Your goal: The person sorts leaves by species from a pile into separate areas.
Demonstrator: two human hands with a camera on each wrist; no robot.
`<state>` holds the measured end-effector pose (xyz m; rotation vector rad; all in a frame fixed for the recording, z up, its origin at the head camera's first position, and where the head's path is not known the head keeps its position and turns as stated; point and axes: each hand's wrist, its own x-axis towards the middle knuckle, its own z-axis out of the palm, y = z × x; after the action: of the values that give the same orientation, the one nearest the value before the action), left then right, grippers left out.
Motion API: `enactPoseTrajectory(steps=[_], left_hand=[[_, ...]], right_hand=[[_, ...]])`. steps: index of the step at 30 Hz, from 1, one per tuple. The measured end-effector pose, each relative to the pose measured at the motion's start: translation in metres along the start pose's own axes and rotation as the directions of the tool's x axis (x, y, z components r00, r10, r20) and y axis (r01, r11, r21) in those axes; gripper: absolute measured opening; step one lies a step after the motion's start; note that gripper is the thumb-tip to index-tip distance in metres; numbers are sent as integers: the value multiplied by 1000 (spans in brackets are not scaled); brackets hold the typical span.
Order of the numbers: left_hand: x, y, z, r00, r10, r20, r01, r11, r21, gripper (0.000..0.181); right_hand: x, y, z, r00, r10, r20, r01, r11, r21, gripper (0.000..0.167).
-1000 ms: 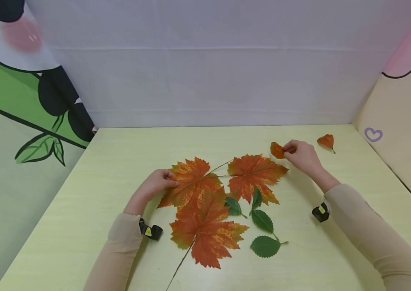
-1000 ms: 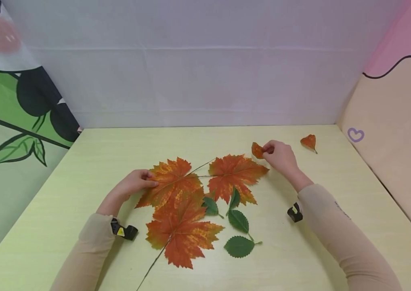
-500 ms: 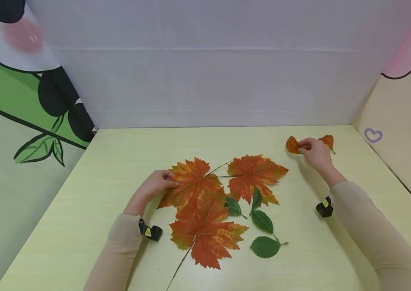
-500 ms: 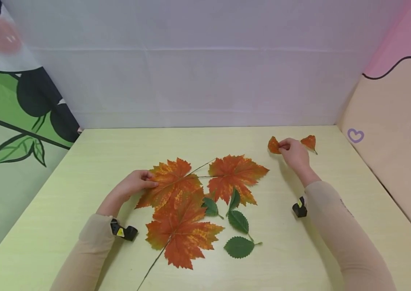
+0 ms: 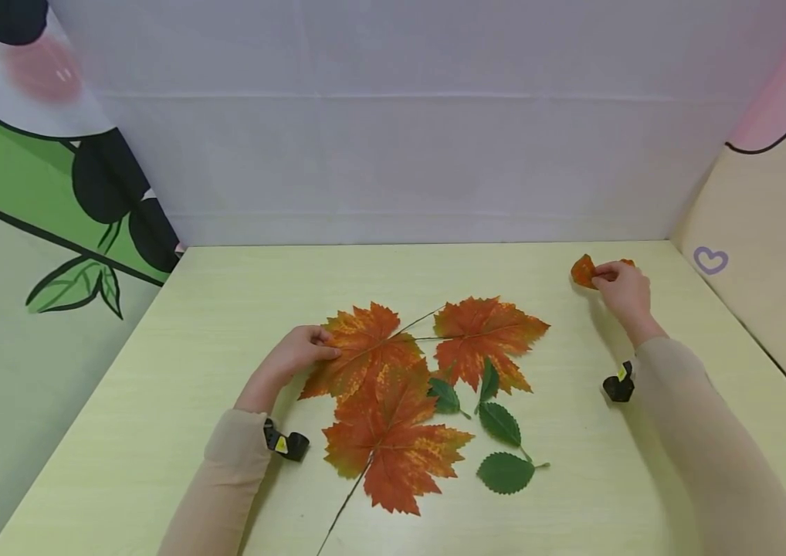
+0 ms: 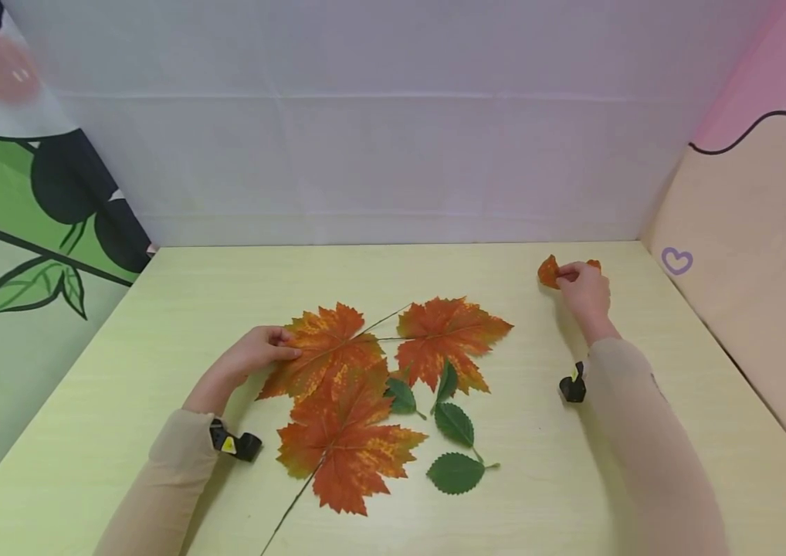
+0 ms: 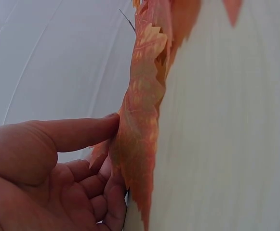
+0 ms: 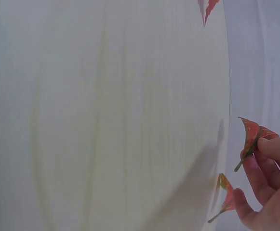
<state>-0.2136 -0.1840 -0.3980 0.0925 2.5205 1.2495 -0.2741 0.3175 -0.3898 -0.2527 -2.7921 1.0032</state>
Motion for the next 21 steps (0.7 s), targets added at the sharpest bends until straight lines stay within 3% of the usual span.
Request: enactPoseTrajectory(steps=[9,16,21], left_hand=[[1,-2,1,1000,-8,-2,8,1000,4,18],[0,-1,1,1000,-10,-1,10,1000,-3,18],[0,-2,1,1000,-15,4,15,1000,-4,17]], right_hand=[[11,11,-2,983,183,-1,-183,979,86,35],[15,17,-3,958,282,41,-285,948,139,39],[14,19,-2,945,326,26,-326,928,179,39]])
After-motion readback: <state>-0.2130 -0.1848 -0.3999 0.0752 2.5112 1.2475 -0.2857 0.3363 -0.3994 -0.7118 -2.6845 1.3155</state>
